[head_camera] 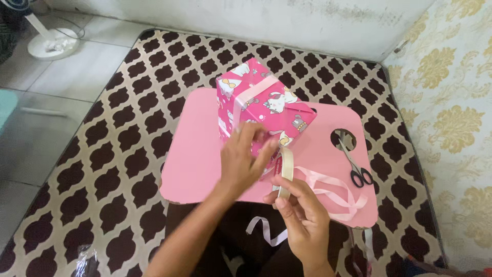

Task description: The person decorates an already paper-wrapped gift box on a pink lap desk. They cut ribbon with scissors, apply tape around the box to secure the ribbon in a cross pattern, then tie the ribbon ends into a bow on top of the box.

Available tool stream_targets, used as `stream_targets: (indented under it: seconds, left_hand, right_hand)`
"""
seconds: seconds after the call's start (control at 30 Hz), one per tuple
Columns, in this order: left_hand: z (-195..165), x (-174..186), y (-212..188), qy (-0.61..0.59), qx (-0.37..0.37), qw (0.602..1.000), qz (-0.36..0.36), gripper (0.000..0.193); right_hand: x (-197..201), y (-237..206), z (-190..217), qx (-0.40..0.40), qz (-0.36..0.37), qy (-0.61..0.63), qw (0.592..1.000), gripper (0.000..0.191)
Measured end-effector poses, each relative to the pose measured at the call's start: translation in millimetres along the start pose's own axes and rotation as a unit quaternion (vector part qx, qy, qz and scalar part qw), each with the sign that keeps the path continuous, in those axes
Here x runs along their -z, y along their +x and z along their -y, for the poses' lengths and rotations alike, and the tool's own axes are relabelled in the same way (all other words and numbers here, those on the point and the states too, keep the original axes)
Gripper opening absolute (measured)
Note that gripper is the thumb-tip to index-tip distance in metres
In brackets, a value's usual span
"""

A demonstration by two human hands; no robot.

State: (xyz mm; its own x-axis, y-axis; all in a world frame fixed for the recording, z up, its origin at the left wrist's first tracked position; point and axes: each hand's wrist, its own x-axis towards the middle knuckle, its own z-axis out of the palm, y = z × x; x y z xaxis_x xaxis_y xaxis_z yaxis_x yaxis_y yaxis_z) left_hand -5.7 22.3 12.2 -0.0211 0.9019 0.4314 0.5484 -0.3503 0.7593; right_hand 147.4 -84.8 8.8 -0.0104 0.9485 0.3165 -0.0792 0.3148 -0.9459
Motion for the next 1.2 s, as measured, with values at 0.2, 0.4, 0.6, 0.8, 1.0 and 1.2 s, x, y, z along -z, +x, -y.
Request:
stream_targets:
  seconds: [0.2,0.4,0.6,0.8,1.0,1.2]
  left_hand:
    - [-6,-3,-40,-0.39,0.158,0.886,0.195,0.078]
    - [-7,1,-35,-0.415,0.145,0.87,0.225,0.074]
    - [6,21,-33,-0.398,0.163,0.857,0.284,0.064]
    - [1,43,-23,-0.326,0.14,0.89,0.286,0.066]
    - [-4,51,-18,-0.27,0.184,0.892,0.312,0.065]
    - [-1,44,-10,-0.289,0.225,0.872,0.325,0.054]
  right_hand:
    - [-9,-16,-21,0.027,-0.003,0.088,0.996,0.034]
    - [21,-29,-46,0.035,-0.022,-0.11,0.993,0.024]
    - [198,55,-104,0.07,-0.085,-0.599,0.793,0.021]
    - [297,64,-195,-0.134,-0.002,-0.651,0.747,0.042]
    - [323,77,-222,-0.246,0.028,-0.631,0.735,0.057]
    - [309,99,-208,-0.289,0.106,-0.723,0.618,0.045]
